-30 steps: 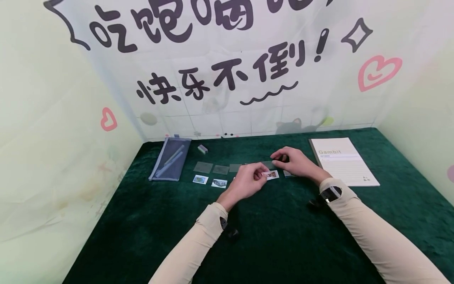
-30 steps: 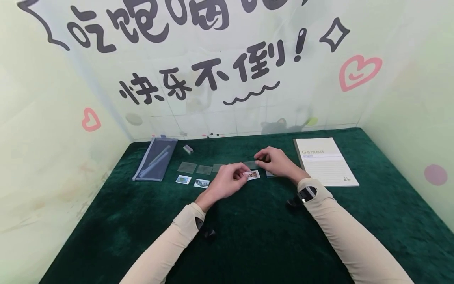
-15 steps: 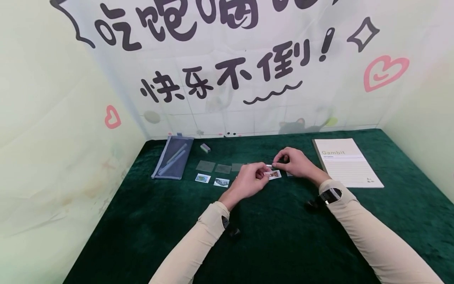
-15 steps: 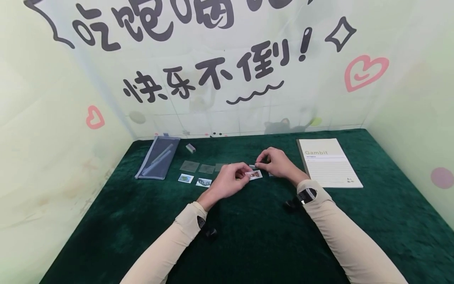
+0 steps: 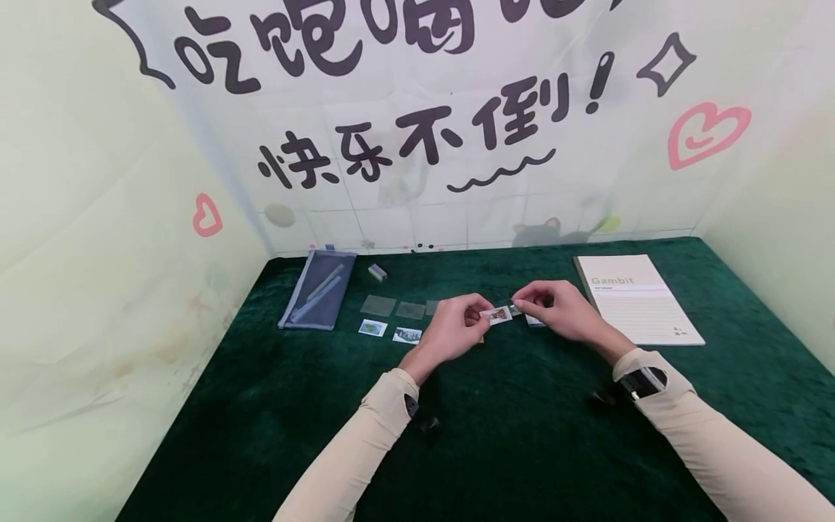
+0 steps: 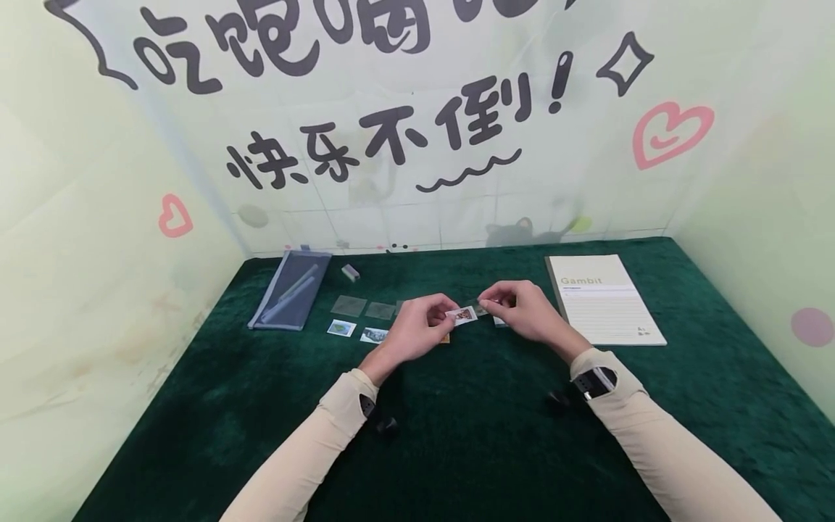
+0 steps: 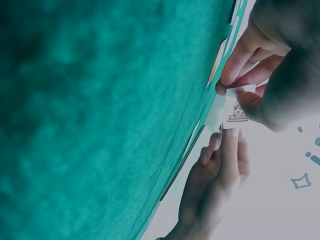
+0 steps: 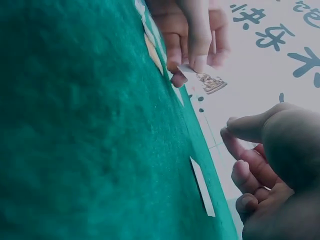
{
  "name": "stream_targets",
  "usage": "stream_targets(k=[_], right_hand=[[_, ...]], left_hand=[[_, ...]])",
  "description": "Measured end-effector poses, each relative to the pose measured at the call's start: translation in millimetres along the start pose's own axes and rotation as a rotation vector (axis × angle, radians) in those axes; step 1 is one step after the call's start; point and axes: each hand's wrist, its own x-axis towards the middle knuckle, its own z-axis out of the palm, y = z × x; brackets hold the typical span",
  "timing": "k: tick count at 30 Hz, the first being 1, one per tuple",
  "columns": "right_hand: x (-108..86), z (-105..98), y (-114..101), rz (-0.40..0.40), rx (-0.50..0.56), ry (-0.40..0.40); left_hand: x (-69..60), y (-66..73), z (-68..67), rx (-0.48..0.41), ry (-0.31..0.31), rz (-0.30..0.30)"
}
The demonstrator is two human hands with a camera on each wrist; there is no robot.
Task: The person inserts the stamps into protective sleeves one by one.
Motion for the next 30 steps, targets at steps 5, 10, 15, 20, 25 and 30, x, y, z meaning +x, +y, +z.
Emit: stream_targets(k=[5,10,15,20,25,30], right_hand=[[-9.4,-1,2,0.079,0.124,0.013],[-11.2,0,3,0.123,0.165,0.004],[-11.4,-2,3,0.131,0.162,0.008],[-11.6,-3,4,0.147,0.165,0.008],[-11.7,-3,4,0.154,0.184,-0.001],[-12.4,-4,5,0.16,0.188,-0.012]], left_hand=[[0.3,-4.0,-0.5,-0.008,0.037,0.016],[-0.4,-7.5,-1.8,0.001,0.059,0.025],[0.0,-9.4,-6.3,0.004,0.091,0.033],[-0.4,-11.0,-8.5,-0.003,0.121,0.029],[0.5,-12.5,-7.8,-0.036,0.112,0.041],[2.0,-12.8,-6.5,-0.053,0.113,0.056]])
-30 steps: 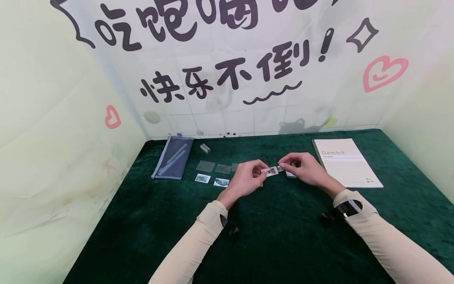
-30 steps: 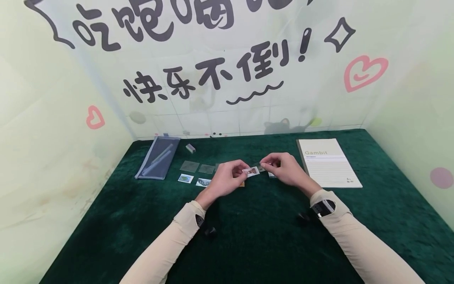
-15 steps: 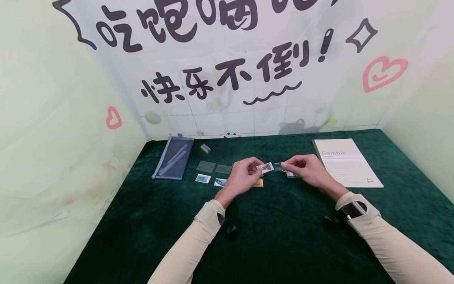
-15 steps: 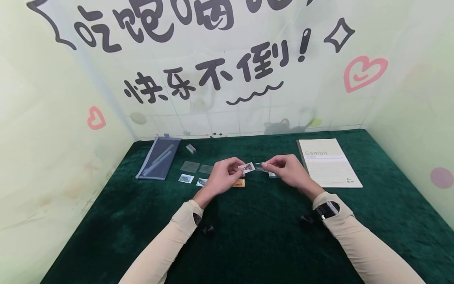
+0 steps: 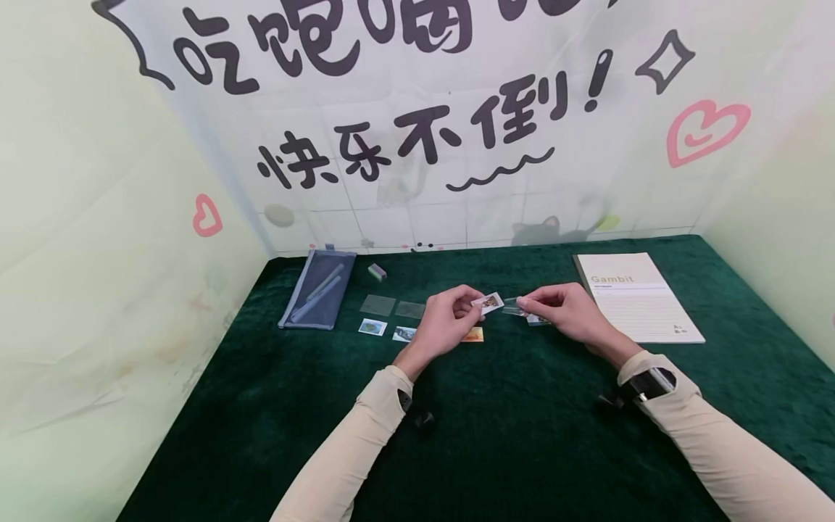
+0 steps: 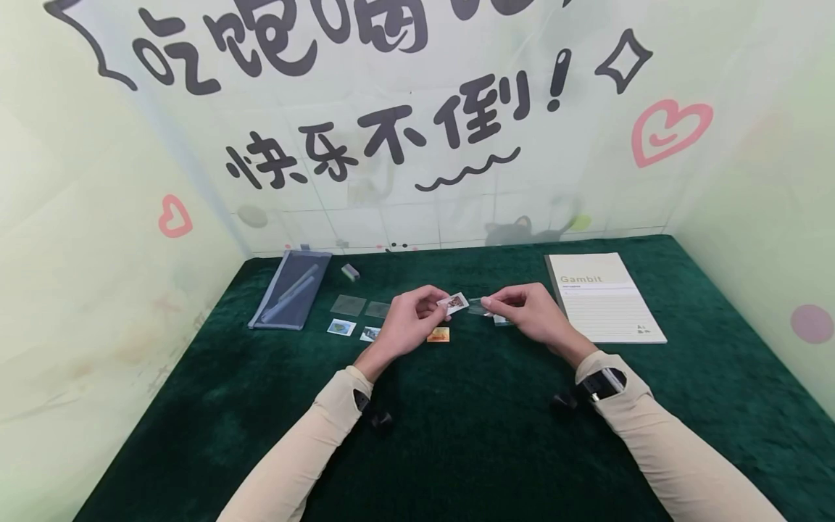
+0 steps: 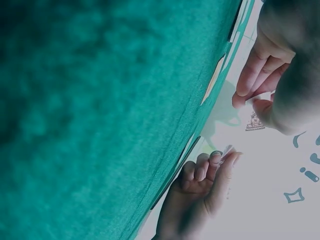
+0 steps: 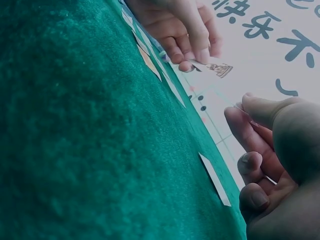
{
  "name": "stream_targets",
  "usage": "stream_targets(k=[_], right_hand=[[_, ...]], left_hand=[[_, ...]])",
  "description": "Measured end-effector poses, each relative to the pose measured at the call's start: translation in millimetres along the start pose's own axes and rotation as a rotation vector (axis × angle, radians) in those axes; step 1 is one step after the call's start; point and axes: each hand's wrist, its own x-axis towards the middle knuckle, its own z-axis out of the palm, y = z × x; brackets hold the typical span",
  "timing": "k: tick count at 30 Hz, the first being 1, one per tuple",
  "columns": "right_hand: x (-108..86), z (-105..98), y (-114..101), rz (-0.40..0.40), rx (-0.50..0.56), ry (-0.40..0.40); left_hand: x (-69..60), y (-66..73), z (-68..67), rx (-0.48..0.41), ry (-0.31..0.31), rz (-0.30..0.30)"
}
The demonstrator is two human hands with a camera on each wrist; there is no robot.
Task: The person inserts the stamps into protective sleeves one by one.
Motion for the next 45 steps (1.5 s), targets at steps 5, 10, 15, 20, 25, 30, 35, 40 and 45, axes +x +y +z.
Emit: stream_targets(k=[5,10,15,20,25,30,35,40,45], right_hand=[[-0.8,0.6,1.1,0.0,-0.001,-0.008],[-1.6,2.0,0.9,-0.005,0.015,-0.006],[-1.4,3.0,0.8,0.002,0.047,0.008],[-1.5,2.6,0.7,0.013,0.069,0.026],[-1.6,2.0,0.6,0.022,0.079,0.029],[-1.6,1.7,0.0,0.03,0.088,0.027],[-1.6,1.4,-0.5,0.032,0.089,0.031],[-1.7,1.4,0.0,0.026,0.087,0.033],[-1.5,2.1,0.5,0.015,0.09,0.034]], left_hand=[[0.2,2.5,-0.2,-0.012,-0.004,0.0],[-0.1,2.0,-0.2,-0.015,-0.01,-0.013],[-1.0,0.8,-0.3,-0.048,-0.013,-0.019],[-2.0,1.8,-0.4,-0.057,-0.022,-0.015],[-2.0,2.6,-0.3,-0.028,-0.025,-0.011],[-1.8,1.8,-0.6,-0.014,-0.028,-0.007],[-1.3,2.2,-1.2,-0.008,-0.03,-0.009],[-1.1,2.7,-1.8,-0.014,-0.031,-0.02],[-1.1,2.7,-1.6,-0.011,-0.031,-0.019]])
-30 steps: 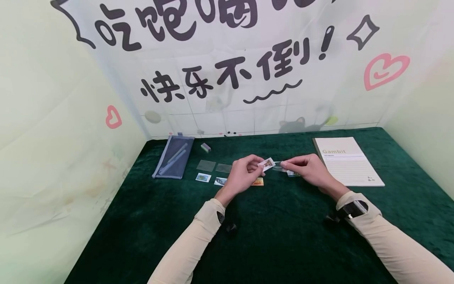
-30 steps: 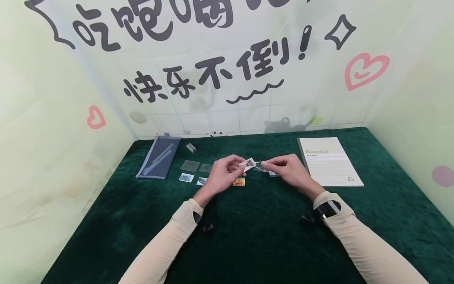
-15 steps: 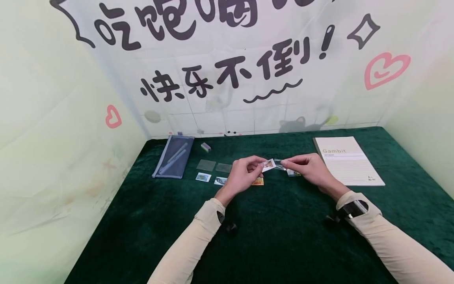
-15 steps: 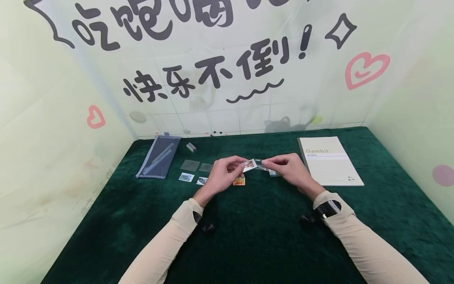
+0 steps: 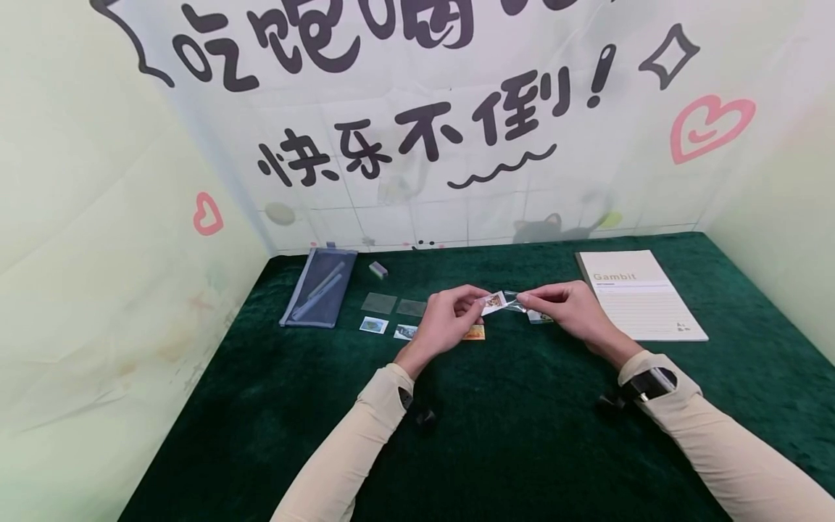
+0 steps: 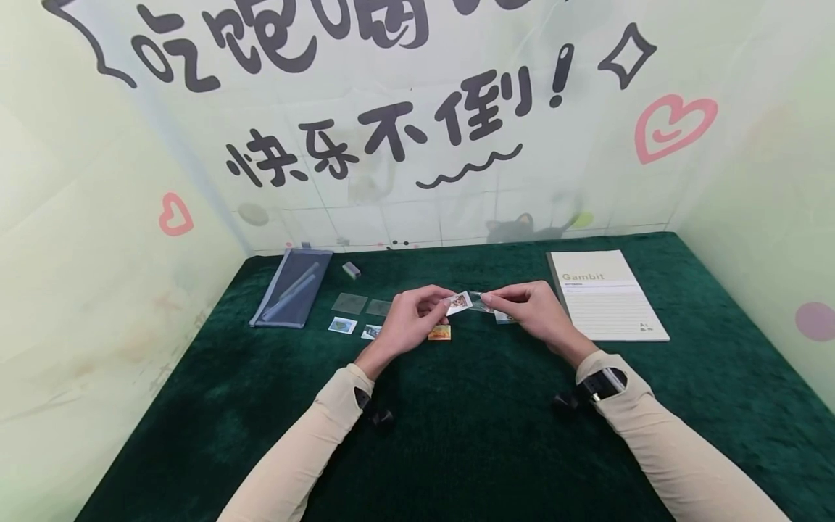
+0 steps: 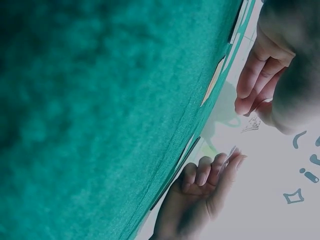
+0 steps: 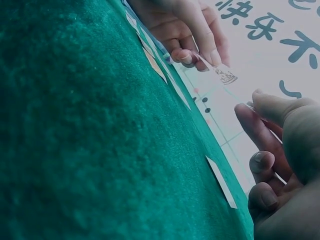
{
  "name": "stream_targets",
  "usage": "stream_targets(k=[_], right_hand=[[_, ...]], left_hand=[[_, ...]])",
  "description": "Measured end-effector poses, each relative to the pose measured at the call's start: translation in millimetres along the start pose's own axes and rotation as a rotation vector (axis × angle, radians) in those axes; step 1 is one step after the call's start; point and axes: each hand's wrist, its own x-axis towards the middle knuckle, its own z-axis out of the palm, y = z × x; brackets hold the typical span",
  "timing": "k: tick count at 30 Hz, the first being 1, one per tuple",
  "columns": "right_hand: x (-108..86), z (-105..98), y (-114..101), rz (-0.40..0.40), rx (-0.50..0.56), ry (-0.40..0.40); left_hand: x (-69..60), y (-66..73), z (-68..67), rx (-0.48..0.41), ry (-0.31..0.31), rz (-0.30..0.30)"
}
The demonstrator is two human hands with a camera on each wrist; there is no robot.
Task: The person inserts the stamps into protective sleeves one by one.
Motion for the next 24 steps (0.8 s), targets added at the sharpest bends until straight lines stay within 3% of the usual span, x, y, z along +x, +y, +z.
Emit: stream_targets(k=[24], right_hand=[[0.9,4.9,3.7,-0.07,-0.026,-0.006]], left_hand=[[-0.1,0.9,-0.9,0.008,-0.005,0.005]])
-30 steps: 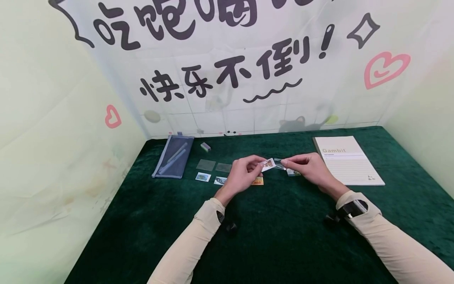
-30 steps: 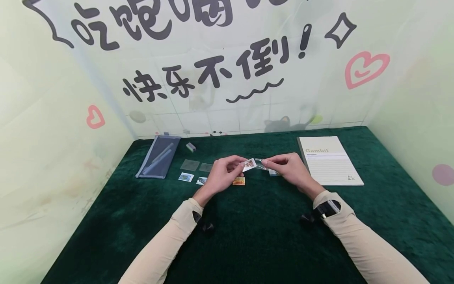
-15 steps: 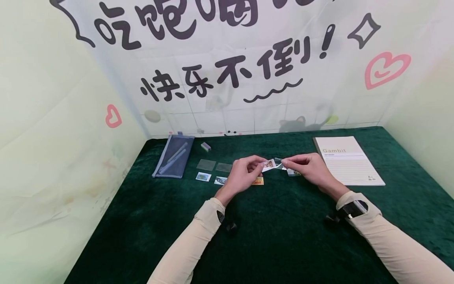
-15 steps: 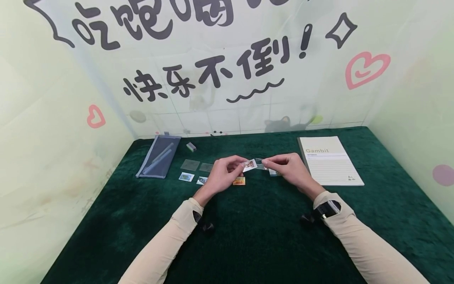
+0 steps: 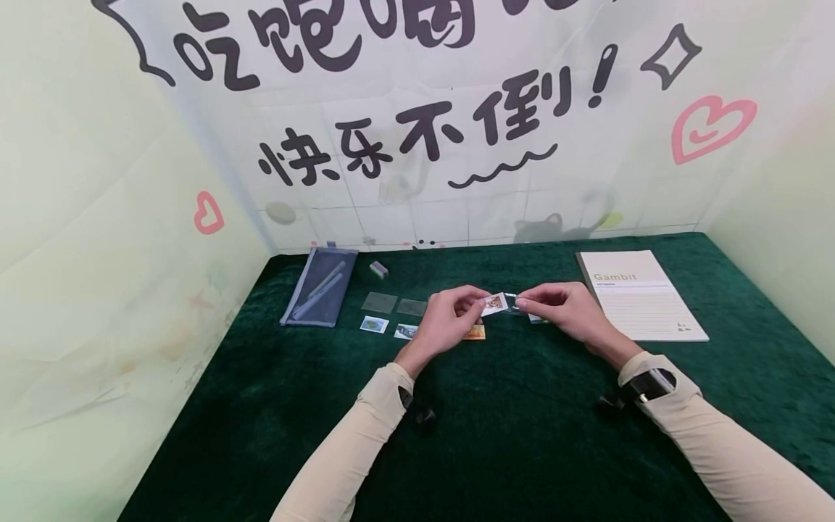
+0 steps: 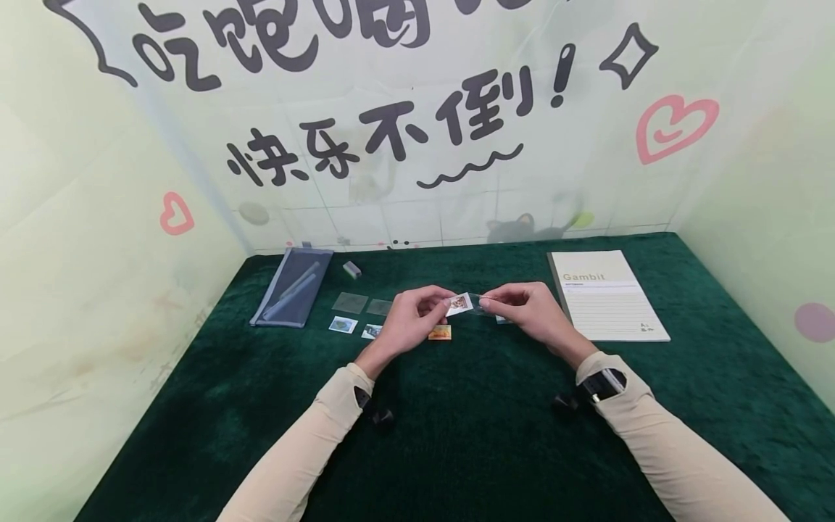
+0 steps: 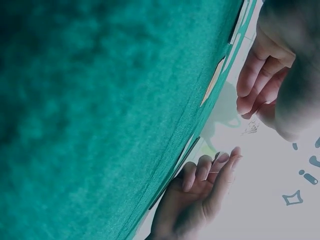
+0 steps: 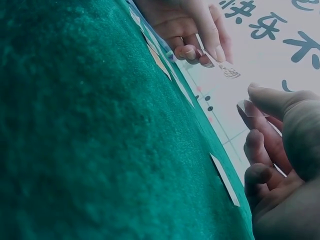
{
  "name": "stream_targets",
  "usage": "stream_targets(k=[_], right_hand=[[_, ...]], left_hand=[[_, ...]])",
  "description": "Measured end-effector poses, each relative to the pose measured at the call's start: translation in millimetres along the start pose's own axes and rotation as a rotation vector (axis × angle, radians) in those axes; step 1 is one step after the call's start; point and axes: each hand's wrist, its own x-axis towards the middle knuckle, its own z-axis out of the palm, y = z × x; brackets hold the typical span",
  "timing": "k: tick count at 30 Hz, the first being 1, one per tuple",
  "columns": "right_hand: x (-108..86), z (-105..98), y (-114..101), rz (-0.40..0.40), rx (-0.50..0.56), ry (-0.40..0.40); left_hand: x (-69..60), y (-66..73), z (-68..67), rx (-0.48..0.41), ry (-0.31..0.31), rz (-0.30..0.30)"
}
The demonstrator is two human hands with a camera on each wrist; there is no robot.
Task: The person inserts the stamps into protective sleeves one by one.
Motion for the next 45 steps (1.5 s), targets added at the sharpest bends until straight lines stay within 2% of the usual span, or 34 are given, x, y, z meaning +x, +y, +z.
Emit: stream_targets(k=[8,15,24,30,35,45], right_hand=[[-0.9,0.2,-2.1,0.001,0.029,0.027],[0.1,0.8,-0.5,0.004,0.029,-0.002],[-1.3,2.0,-4.1,0.017,0.037,-0.011],[-0.9,3.5,-4.8,0.013,0.046,-0.026],[-0.2,5.3,-3.9,0.008,0.05,-0.051],[-0.3,3.0,-4.4,0.038,0.05,-0.029]], left_hand=[[0.5,-1.7,-0.2,-0.01,-0.014,-0.003],[0.3,-2.0,0.6,0.013,-0.03,-0.013],[-0.1,-2.2,1.1,0.015,-0.059,0.002],[-0.6,-0.2,1.7,-0.003,-0.088,-0.017],[-0.6,1.0,3.0,-0.038,-0.105,-0.007],[0.5,-1.1,3.8,-0.112,-0.052,-0.019]])
